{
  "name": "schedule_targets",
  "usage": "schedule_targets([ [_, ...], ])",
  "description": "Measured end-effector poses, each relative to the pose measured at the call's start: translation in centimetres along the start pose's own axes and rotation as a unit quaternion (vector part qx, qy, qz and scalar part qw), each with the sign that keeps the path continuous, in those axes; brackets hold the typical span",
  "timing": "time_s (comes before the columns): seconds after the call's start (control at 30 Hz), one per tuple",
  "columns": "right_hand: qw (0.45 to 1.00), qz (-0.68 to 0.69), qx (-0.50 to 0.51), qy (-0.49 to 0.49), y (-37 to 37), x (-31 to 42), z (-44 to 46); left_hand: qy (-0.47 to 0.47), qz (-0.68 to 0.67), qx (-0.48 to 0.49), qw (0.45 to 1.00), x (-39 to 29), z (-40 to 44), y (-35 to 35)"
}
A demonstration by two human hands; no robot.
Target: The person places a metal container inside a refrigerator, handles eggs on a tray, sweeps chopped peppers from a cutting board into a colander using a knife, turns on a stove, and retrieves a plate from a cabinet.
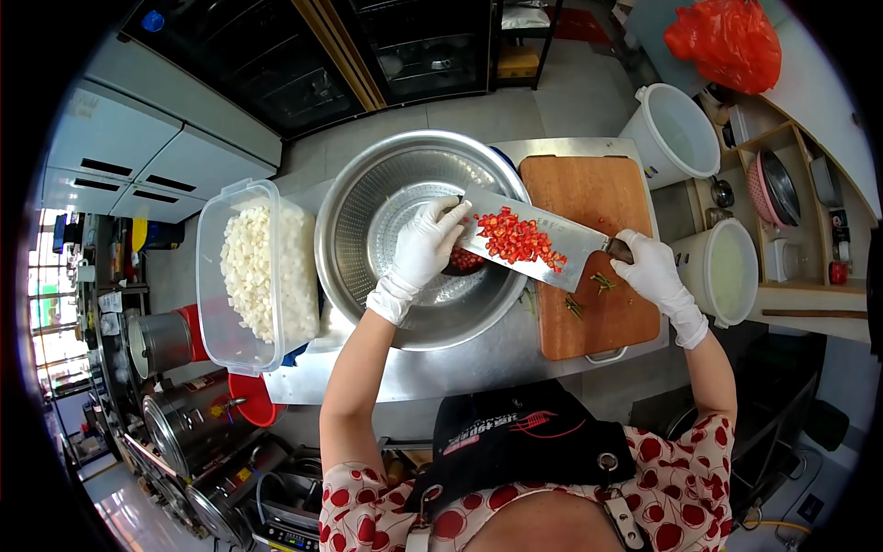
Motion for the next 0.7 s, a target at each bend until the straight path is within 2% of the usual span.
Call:
schedule_targets([
  [0.07,1.000,0.002,0.007,0.001,-0.1,-0.2,0.0,0.025,-0.017,0.050,0.998,-0.2,0.1,-0.4],
  [0.4,1.000,-0.015,0.005,-0.004,0.0,-0.2,-0.3,0.036,-0.076,0.014,0.996,1.1,-1.9,-1.8],
  [0.5,1.000,-0.020,-0.003,-0.005,0.1,-0.5,-0.5,0.035,-0.073,-0.001,0.997,1.9,-2.7,-2.0],
  [0.6,1.000,-0.019,0.001,-0.019,0.3,-0.7,-0.5,0.071,-0.002,0.044,0.997,1.3,-3.0,-1.1],
  [0.7,1.000,-0.023,-0.009,-0.009,0.3,-0.8,-0.5,0.053,0.019,-0.029,0.998,0.6,-2.5,-0.4],
])
Point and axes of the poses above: each hand's wrist, its own z-axis towards the middle knuckle, its own y-axis out of the back of the hand, x = y × z, the point moved 2 cm from there along z, towards the middle knuckle, and after that the axes turned 10 degrees about z, right-handed, at the moved point
